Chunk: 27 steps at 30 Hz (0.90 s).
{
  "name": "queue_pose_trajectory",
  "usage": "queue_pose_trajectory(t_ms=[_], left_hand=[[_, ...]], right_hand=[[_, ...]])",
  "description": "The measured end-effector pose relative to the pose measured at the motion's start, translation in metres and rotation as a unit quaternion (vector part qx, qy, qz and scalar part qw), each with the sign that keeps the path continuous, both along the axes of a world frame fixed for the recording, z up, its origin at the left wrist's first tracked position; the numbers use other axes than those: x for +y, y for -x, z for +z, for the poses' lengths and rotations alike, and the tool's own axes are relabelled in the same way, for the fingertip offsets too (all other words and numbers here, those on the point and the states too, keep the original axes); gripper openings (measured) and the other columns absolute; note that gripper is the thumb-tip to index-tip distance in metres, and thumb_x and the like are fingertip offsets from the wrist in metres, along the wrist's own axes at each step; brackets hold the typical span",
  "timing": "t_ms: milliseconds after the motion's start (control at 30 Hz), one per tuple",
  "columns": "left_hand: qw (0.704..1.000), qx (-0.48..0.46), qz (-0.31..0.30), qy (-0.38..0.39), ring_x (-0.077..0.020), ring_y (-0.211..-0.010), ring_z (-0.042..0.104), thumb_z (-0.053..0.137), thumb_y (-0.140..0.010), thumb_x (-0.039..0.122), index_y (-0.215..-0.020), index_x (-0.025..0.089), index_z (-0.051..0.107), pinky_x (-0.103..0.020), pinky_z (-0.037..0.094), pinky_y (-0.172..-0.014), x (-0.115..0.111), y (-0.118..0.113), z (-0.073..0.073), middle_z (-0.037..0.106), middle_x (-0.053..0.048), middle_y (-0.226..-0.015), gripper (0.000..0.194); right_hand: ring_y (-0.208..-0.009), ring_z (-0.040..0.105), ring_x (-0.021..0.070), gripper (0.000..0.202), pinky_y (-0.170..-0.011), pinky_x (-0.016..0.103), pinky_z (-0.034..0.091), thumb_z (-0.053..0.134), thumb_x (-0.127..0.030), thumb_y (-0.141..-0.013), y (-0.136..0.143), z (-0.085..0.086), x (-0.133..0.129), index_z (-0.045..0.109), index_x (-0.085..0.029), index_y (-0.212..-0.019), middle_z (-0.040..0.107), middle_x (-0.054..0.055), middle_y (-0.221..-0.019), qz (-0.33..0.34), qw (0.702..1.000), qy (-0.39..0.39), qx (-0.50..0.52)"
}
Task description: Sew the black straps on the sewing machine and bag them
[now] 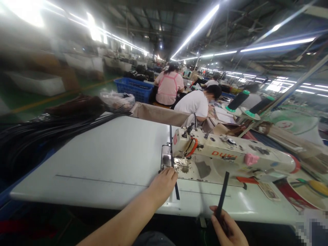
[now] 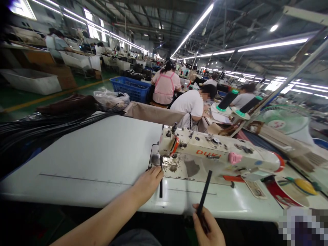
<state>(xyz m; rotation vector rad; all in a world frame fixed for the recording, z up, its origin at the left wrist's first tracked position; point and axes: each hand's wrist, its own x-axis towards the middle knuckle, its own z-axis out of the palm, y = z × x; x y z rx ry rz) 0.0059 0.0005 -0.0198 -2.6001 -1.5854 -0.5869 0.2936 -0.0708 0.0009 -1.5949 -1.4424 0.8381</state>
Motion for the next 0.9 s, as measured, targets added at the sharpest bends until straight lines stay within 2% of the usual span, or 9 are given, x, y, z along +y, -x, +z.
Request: queue_pose_trajectory(t_ms=[100, 200, 300, 467, 667, 767, 900], left_hand=[[1.0, 0.0, 0.004, -0.001, -0.0249, -0.129, 0.061, 0.051, -0.091, 0.001, -0.13, 0.012, 0.055, -0.041, 0.047, -0.116, -0.001, 0.0, 0.002, 0.061, -0.017, -0.136, 0.041], [1.0, -0.001, 0.007, 0.0, -0.024, -0.127, 0.063, 0.05, -0.093, 0.002, -0.128, 0.012, 0.058, -0.039, 0.046, -0.116, -0.001, -0.001, 0.005, 0.063, -0.016, -0.134, 0.037], [1.0, 0.001, 0.006, -0.002, -0.0236, -0.126, 0.063, 0.049, -0.095, 0.002, -0.127, 0.011, 0.058, -0.039, 0.046, -0.116, -0.002, 0.0, 0.006, 0.064, -0.016, -0.132, 0.035], [1.0, -0.014, 0.005, 0.007, -0.0238, -0.126, 0.063, 0.046, -0.098, 0.004, -0.126, 0.013, 0.057, -0.043, 0.048, -0.114, 0.0, 0.0, 0.002, 0.063, -0.016, -0.133, 0.032], [1.0, -0.023, 0.016, 0.007, -0.023, -0.128, 0.062, 0.046, -0.097, 0.003, -0.124, 0.015, 0.063, -0.04, 0.046, -0.116, 0.001, 0.001, -0.006, 0.066, -0.014, -0.134, 0.034], [0.998, -0.055, 0.036, -0.018, -0.024, -0.129, 0.062, 0.046, -0.099, 0.008, -0.12, 0.017, 0.066, -0.045, 0.04, -0.121, 0.004, 0.004, -0.01, 0.069, -0.012, -0.13, 0.031], [0.993, -0.101, 0.065, -0.017, -0.029, -0.138, 0.055, 0.048, -0.102, 0.017, -0.123, 0.019, 0.067, -0.056, 0.03, -0.125, 0.009, 0.01, -0.011, 0.071, -0.009, -0.133, 0.028]], right_hand=[[-0.095, 0.076, 0.0263, 0.051, -0.084, 0.027, 0.062, 0.075, -0.065, -0.077, 0.012, -0.004, 0.003, 0.076, -0.027, -0.112, 0.08, 0.004, -0.101, 0.04, 0.999, 0.006, -0.017], [-0.093, 0.076, 0.0266, 0.052, -0.081, 0.027, 0.062, 0.068, -0.067, -0.083, 0.021, -0.004, 0.007, 0.077, -0.026, -0.113, 0.08, 0.006, -0.101, 0.052, 0.997, -0.002, -0.061], [-0.093, 0.076, 0.0273, 0.053, -0.085, 0.029, 0.061, 0.063, -0.068, -0.086, 0.029, 0.0, 0.01, 0.079, -0.024, -0.111, 0.08, 0.008, -0.101, 0.066, 0.994, -0.012, -0.086], [-0.066, 0.069, 0.0222, 0.064, -0.072, 0.029, 0.06, 0.054, -0.071, -0.091, 0.041, 0.003, 0.012, 0.078, -0.019, -0.12, 0.075, 0.006, -0.075, 0.103, 0.991, 0.004, -0.084], [-0.064, 0.066, 0.0205, 0.067, -0.066, 0.028, 0.057, 0.05, -0.072, -0.094, 0.045, -0.004, 0.009, 0.075, -0.018, -0.125, 0.07, 0.004, -0.07, 0.122, 0.989, 0.007, -0.089], [-0.063, 0.065, 0.0196, 0.064, -0.064, 0.027, 0.055, 0.049, -0.068, -0.097, 0.045, -0.006, 0.007, 0.073, -0.016, -0.126, 0.07, 0.004, -0.071, 0.13, 0.987, 0.004, -0.094], [-0.063, 0.066, 0.0209, 0.062, -0.067, 0.028, 0.057, 0.049, -0.066, -0.098, 0.048, -0.007, 0.006, 0.074, -0.017, -0.126, 0.071, 0.005, -0.07, 0.131, 0.986, -0.001, -0.107]])
